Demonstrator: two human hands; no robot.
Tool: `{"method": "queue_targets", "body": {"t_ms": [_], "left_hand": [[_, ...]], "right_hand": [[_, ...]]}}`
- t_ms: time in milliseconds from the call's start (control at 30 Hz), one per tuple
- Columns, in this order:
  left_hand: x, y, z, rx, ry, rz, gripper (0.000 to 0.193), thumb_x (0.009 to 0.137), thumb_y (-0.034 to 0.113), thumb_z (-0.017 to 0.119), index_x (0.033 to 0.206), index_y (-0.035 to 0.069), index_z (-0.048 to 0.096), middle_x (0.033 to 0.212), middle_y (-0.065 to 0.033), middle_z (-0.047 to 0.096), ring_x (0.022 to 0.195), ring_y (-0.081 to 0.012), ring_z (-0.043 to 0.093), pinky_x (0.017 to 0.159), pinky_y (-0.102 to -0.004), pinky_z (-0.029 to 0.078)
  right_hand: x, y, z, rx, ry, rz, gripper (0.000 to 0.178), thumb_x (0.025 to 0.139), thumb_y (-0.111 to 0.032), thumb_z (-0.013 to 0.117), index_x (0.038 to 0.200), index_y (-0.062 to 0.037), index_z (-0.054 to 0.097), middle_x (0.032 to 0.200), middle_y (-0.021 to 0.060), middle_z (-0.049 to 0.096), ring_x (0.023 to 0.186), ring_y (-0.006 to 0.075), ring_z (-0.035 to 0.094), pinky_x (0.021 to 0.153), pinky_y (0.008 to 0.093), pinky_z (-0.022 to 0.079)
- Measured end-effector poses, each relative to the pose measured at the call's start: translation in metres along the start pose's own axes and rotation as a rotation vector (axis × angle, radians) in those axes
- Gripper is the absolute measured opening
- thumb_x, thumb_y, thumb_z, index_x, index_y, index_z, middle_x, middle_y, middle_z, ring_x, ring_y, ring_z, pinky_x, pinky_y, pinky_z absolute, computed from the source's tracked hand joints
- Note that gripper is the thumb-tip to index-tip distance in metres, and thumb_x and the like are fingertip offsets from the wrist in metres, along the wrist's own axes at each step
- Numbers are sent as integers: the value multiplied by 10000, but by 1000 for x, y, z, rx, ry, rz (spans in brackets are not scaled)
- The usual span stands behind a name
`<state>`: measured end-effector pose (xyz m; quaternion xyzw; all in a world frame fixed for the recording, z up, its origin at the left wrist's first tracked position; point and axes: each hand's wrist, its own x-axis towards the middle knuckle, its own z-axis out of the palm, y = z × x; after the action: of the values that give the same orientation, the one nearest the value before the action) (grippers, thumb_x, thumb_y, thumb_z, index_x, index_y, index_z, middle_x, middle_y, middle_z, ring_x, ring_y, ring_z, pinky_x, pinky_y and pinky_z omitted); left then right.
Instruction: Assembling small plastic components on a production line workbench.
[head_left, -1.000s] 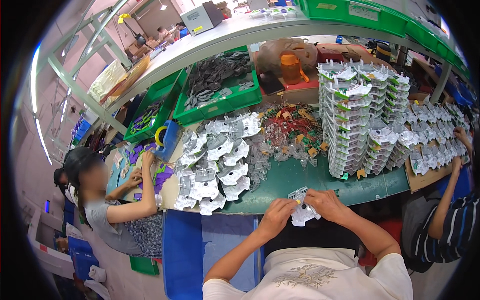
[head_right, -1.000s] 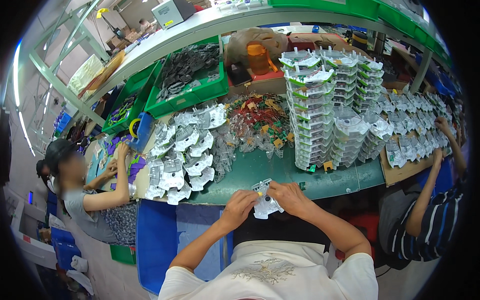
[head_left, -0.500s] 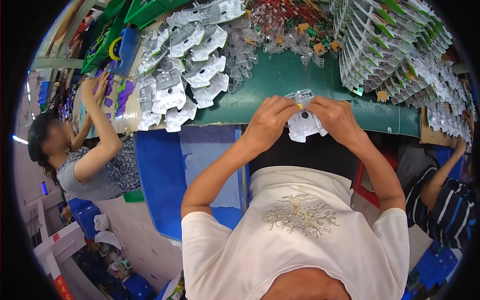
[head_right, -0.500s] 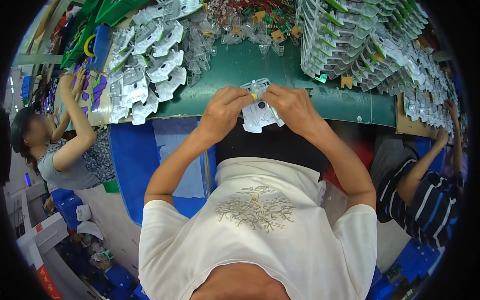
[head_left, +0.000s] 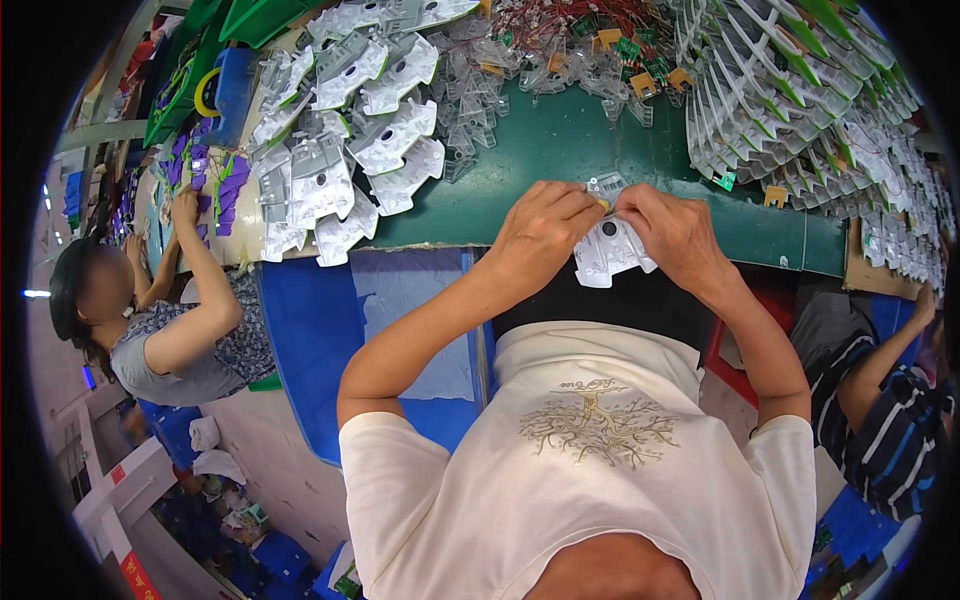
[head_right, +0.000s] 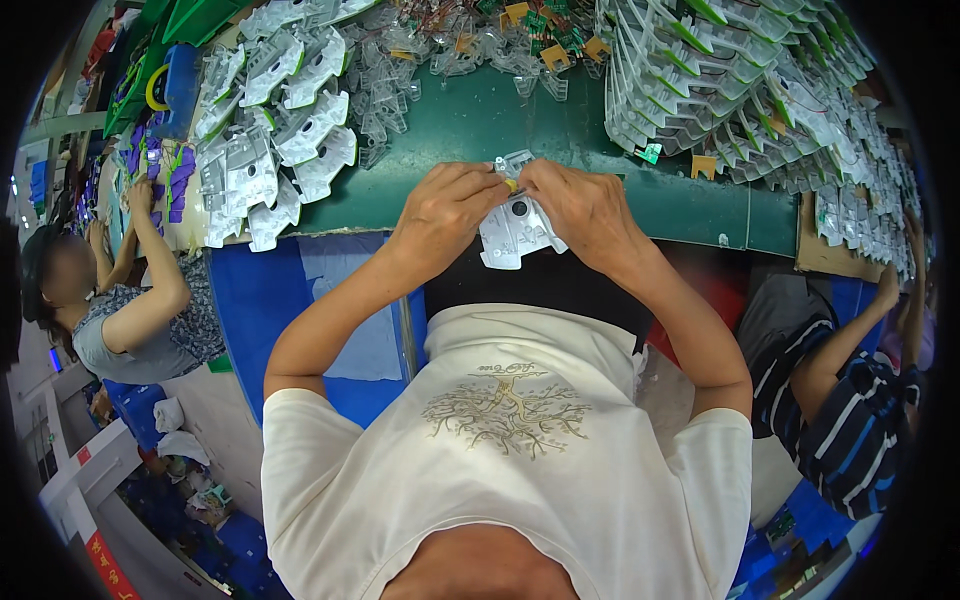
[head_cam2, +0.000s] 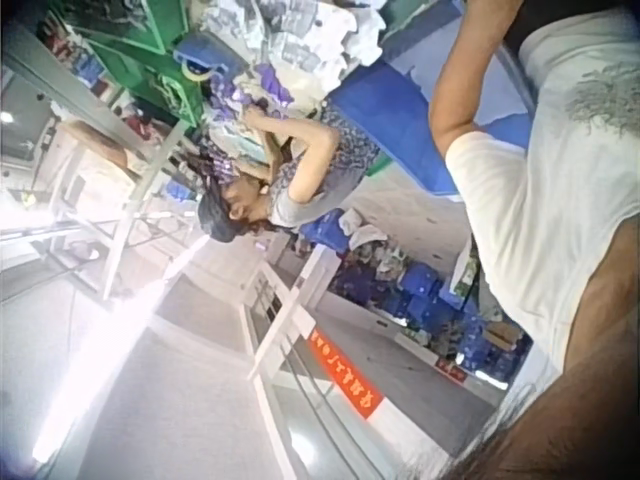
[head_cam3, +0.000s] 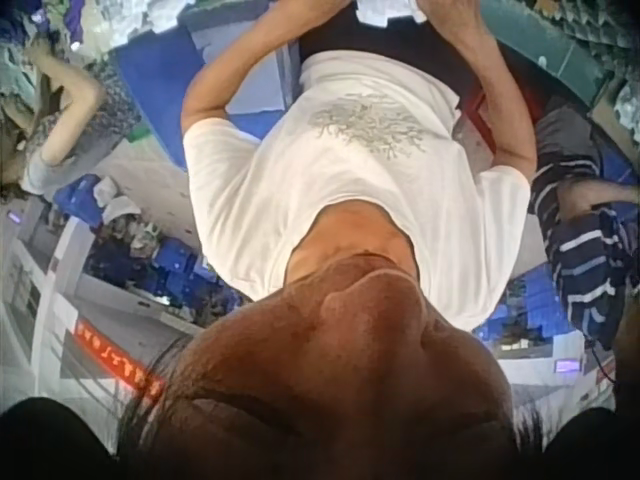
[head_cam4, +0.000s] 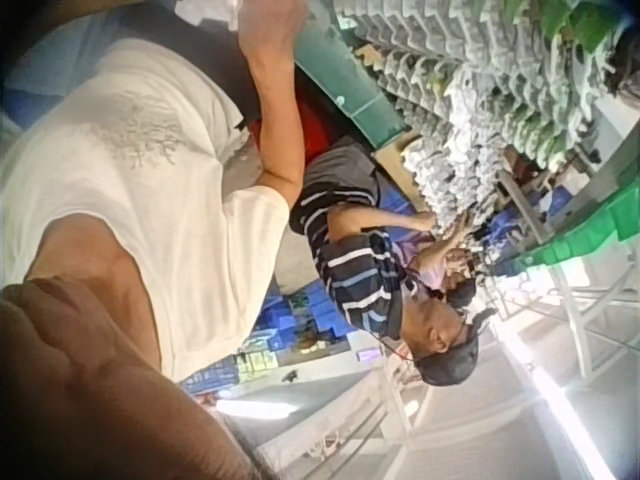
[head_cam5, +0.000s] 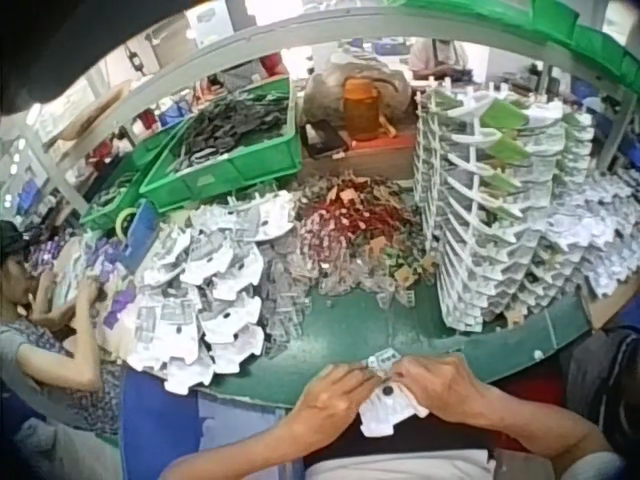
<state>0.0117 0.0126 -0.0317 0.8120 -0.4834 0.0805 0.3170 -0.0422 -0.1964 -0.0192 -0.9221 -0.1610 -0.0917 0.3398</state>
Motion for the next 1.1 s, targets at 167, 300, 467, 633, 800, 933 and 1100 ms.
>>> {"method": "queue_targets", "body": {"t_ms": [167, 300, 467, 633, 800, 933, 1100], "left_hand": [[-3, 4, 5, -74, 93, -68, 240, 732, 29, 776, 966, 17, 723, 966, -81, 705, 995, -269, 655, 846, -384, 501], [-8, 10, 23, -183, 250, -150, 316, 725, -30, 787, 1026, 19, 706, 962, -91, 713, 968, -275, 650, 795, -368, 511], [-7, 6, 27, -346, 251, -193, 530, 737, -80, 753, 1237, 20, 612, 996, -92, 717, 945, -269, 637, 783, -361, 506], [5, 1, 19, -386, 91, -117, 666, 797, -81, 689, 1415, 49, 479, 1056, -61, 724, 952, -268, 592, 874, -377, 458], [8, -2, 11, -302, -130, -94, 692, 825, -77, 641, 1464, 90, 433, 1146, -24, 704, 955, -269, 553, 890, -391, 431], [10, 0, 8, -283, -170, -116, 697, 823, -79, 637, 1467, 94, 433, 1179, -31, 689, 966, -276, 549, 894, -394, 428], [6, 5, 12, -331, -113, -129, 716, 810, -105, 618, 1471, 93, 428, 1171, -36, 689, 974, -278, 542, 909, -397, 422]], "right_hand": [[4, -1, -9, -10, -24, 92, 117, 846, -67, 702, 893, -30, 602, 894, 94, 627, 740, 323, 656, 616, 413, 508], [-4, -2, -15, -14, -63, 132, 164, 822, -121, 747, 905, -18, 650, 980, 99, 606, 792, 315, 656, 644, 422, 511], [-13, -11, -27, -3, -81, 89, 234, 814, -185, 773, 955, -13, 701, 985, 117, 592, 797, 323, 661, 679, 424, 525], [-12, -14, -34, -88, -178, 129, 240, 821, -207, 772, 937, -7, 709, 1045, 129, 593, 810, 330, 664, 699, 429, 535], [-6, -17, -43, 151, -16, 115, 112, 883, -45, 663, 945, 45, 691, 984, 154, 646, 797, 322, 673, 690, 381, 538], [-18, -30, -45, 785, -101, 390, 187, 866, 80, 620, 1031, 46, 698, 1011, 152, 695, 896, 228, 704, 753, 294, 536], [-39, -33, -9, 108, 91, -3, 191, 797, 44, 702, 984, 10, 711, 917, 123, 705, 757, 298, 699, 622, 357, 557]]}}
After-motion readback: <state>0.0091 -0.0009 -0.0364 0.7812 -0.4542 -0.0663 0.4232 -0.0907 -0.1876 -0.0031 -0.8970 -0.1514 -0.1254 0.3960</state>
